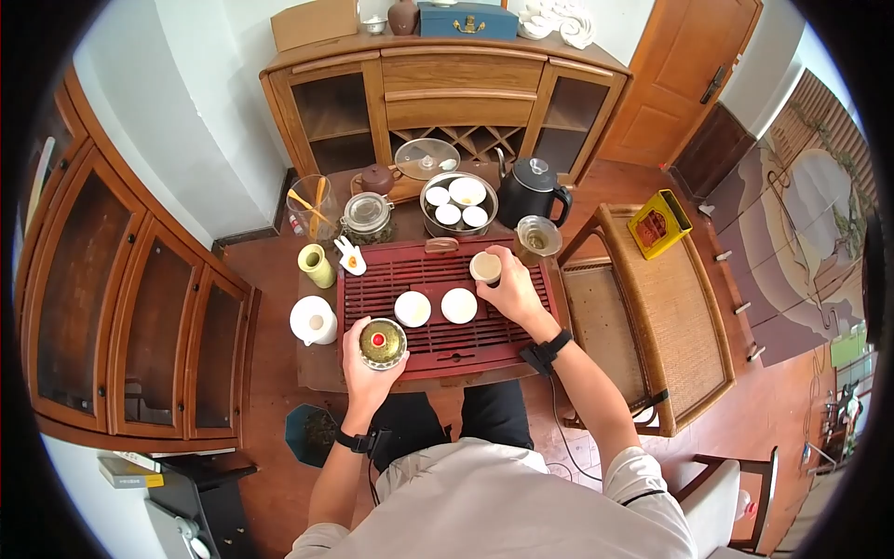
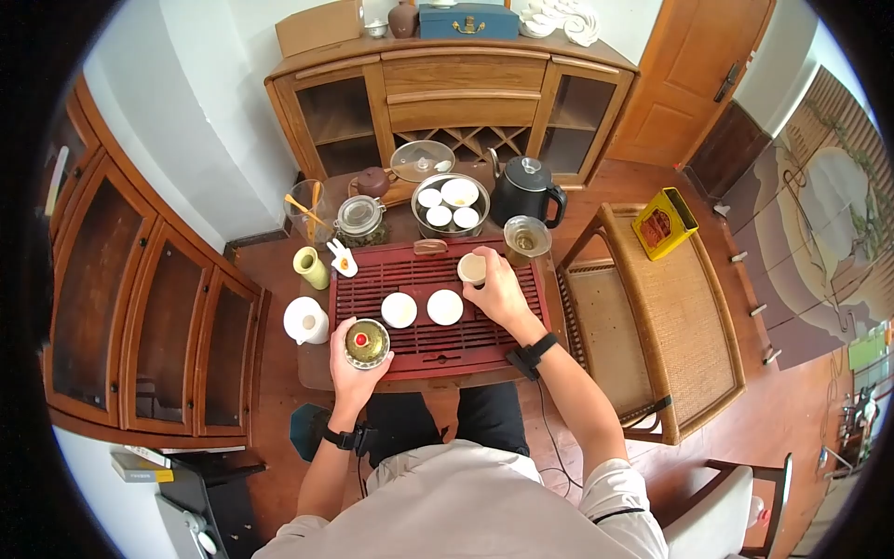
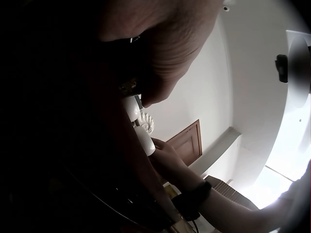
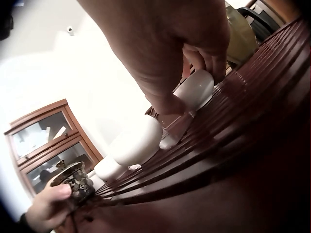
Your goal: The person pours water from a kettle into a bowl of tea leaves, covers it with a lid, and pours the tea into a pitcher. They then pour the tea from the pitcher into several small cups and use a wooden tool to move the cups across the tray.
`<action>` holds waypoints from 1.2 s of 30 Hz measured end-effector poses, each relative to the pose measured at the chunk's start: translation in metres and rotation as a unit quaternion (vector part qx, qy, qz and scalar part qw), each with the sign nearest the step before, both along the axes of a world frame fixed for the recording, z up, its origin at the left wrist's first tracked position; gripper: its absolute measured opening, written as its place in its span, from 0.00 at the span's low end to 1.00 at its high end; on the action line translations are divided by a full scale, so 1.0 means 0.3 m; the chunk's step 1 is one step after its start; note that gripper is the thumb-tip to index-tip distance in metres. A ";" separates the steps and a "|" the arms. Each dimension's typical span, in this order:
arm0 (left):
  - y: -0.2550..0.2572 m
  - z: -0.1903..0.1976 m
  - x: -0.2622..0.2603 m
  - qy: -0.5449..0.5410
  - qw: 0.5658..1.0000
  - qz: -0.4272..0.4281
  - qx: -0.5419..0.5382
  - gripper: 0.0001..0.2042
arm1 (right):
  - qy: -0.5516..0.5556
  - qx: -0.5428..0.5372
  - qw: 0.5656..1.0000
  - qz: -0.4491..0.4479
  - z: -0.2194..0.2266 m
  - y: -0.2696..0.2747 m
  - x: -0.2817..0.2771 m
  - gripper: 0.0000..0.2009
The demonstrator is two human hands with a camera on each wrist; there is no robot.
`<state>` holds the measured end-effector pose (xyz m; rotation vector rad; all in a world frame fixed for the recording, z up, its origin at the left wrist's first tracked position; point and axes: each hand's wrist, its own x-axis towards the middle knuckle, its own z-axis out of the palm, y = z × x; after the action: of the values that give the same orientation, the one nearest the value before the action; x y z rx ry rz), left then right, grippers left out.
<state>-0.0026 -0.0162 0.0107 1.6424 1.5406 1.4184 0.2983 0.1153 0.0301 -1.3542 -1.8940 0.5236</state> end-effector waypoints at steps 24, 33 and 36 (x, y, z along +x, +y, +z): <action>-0.003 0.007 -0.003 0.005 1.000 -0.012 0.009 0.41 | -0.266 0.028 0.948 0.174 0.116 -0.077 -0.077 0.39; -0.004 0.008 -0.004 0.004 1.000 -0.011 -0.003 0.41 | -0.247 0.061 0.959 0.128 0.115 0.012 -0.135 0.42; -0.004 0.005 -0.003 -0.006 1.000 -0.012 -0.008 0.41 | -0.260 0.078 0.956 0.111 0.109 0.039 -0.146 0.42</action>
<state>-0.0035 -0.0175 0.0121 1.6340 1.5170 1.3991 0.2545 0.1271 0.0628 -1.2628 -2.4753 0.1153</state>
